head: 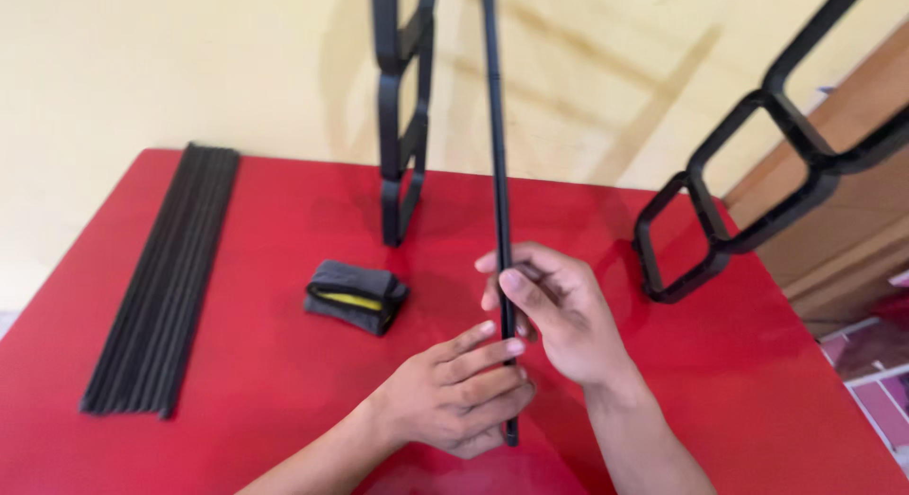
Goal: The person repeatedly inserts and removes black rods into a black metal rack frame on a red table. They handle the rods one at a time, placing them into slots and then removing them again, repeating this cycle throughout the clip.
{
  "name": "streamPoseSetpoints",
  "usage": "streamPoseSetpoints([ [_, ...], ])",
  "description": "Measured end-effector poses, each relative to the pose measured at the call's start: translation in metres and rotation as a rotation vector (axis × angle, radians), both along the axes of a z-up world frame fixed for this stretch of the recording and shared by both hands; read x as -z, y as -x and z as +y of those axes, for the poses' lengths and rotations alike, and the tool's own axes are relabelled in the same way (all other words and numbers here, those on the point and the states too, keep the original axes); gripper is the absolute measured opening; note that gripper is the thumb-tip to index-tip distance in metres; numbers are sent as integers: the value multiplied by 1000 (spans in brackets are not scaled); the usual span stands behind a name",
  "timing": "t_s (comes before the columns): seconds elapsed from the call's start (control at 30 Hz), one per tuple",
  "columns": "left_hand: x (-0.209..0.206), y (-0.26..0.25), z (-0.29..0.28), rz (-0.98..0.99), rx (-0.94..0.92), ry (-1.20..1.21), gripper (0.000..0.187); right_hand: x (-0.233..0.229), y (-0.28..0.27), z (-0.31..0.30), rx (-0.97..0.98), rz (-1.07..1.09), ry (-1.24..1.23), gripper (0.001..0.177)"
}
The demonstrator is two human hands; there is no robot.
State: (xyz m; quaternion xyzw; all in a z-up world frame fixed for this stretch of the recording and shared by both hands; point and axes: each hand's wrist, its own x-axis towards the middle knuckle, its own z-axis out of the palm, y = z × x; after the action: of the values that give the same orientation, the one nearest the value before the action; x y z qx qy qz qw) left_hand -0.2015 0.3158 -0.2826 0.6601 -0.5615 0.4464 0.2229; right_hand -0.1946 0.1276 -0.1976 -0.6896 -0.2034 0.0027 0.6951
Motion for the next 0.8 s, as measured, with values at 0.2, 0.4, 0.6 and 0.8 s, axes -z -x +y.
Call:
streamPoseSetpoints([
  [0.2,10,38,59,324,-14,160,64,7,23,52,-11,-146,-2,27],
  [0.4,22,57,89,627,-337,326,30,25,-1,135,10,-152,227,22],
  [0.6,20,55,142,1021,-470,565,45,62,-50,212,48,-226,670,29],
  [0.8,23,39,216,982,-961,412,39,103,-96,265,-48,-228,765,31],
])
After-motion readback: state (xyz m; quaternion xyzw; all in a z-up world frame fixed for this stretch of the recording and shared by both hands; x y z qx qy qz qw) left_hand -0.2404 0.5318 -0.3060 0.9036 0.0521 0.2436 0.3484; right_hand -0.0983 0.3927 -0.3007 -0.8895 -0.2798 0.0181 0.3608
